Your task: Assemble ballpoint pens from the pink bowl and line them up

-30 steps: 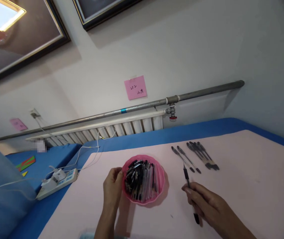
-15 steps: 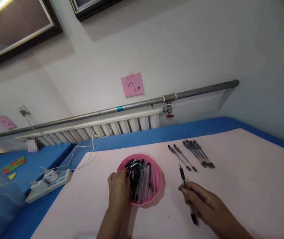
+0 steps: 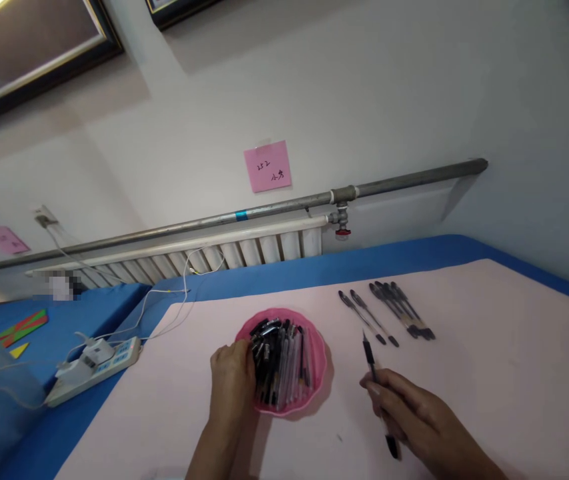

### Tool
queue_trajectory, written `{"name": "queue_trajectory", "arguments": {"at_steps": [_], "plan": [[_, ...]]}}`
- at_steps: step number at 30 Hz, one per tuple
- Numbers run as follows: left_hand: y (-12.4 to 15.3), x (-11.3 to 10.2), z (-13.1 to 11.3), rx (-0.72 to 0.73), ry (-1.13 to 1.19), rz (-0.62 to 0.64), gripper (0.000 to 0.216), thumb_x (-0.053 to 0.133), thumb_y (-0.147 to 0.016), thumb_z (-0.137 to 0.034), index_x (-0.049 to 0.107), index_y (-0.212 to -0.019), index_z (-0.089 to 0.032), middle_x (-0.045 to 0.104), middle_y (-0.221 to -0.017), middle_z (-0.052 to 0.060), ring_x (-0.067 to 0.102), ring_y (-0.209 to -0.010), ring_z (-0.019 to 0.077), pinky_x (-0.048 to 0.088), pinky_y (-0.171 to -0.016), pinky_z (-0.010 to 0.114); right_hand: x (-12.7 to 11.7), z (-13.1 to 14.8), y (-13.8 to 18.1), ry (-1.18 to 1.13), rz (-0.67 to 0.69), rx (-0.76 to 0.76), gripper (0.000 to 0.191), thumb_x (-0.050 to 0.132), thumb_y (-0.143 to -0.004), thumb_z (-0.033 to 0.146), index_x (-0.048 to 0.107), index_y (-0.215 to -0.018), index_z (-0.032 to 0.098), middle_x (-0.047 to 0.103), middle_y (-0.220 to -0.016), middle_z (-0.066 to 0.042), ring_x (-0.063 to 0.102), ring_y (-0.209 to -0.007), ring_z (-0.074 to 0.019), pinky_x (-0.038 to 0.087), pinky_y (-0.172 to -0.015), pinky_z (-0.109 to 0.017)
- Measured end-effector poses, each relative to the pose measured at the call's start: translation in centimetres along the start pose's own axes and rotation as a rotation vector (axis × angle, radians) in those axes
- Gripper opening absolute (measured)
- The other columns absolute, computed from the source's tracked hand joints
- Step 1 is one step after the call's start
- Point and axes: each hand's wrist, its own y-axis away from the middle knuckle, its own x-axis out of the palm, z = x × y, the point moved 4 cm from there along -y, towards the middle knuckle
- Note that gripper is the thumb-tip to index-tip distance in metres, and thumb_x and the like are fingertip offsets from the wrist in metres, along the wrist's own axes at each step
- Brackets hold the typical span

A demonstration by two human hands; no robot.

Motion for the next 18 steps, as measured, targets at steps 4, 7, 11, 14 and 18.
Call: {"name": "queue_trajectory", "arguments": {"at_steps": [4, 7, 11, 14, 18], "plan": [[0.1, 0.3, 0.0, 0.016, -0.049, 0.03, 0.03, 0.038, -0.08, -0.013, 0.066, -0.087, -0.02, 0.07, -0.082, 0.008, 0.061, -0.08, 0.0237, 0.037, -0.081, 0.038, 0.1, 0.2, 0.1, -0.051, 0.036, -0.006, 0.029, 0.048, -0.079, 0.047, 0.05, -0.071, 0.019, 0.044, -0.059, 0.005, 0.039, -0.042, -0.0068, 0.034, -0.04, -0.02], [0.0, 0.2, 0.4, 0.003, -0.027, -0.005, 0.03, 0.038, -0.08, -0.013, 0.065, -0.091, -0.019, 0.07, -0.084, 0.008, 0.061, -0.081, 0.0237, 0.039, -0.079, 0.038, 0.1, 0.4, 0.2, -0.08, 0.034, 0.001, 0.03, 0.049, -0.078, 0.048, 0.051, -0.072, 0.019, 0.044, -0.059, 0.005, 0.04, -0.043, -0.0072, 0.035, -0.04, -0.019], [0.0, -0.6, 1.4, -0.024, 0.045, -0.152, 0.026, 0.039, -0.08, -0.016, 0.064, -0.087, -0.019, 0.069, -0.084, 0.007, 0.06, -0.079, 0.0228, 0.042, -0.076, 0.037, 0.0, 0.2, 0.3, -0.073, -0.028, 0.016, 0.033, 0.051, -0.075, 0.052, 0.056, -0.072, 0.019, 0.046, -0.06, 0.003, 0.044, -0.045, -0.0096, 0.038, -0.039, -0.019], [0.1, -1.2, 2.1, -0.027, 0.046, -0.269, 0.024, 0.04, -0.079, -0.015, 0.063, -0.084, -0.018, 0.067, -0.084, 0.008, 0.059, -0.082, 0.0235, 0.044, -0.077, 0.039, -0.2, -0.4, 0.2, -0.079, -0.086, 0.045, 0.035, 0.053, -0.072, 0.053, 0.061, -0.078, 0.02, 0.05, -0.059, 0.002, 0.047, -0.046, -0.0119, 0.041, -0.04, -0.02], [0.1, -1.3, 2.7, -0.028, 0.043, -0.325, 0.023, 0.041, -0.078, -0.011, 0.063, -0.084, -0.018, 0.064, -0.09, 0.008, 0.057, -0.088, 0.0237, 0.044, -0.081, 0.04, -0.4, -1.1, -0.1, -0.112, -0.08, 0.048, 0.03, 0.057, -0.071, 0.047, 0.063, -0.084, 0.02, 0.056, -0.062, -0.001, 0.053, -0.051, -0.0151, 0.043, -0.042, -0.021]]}}
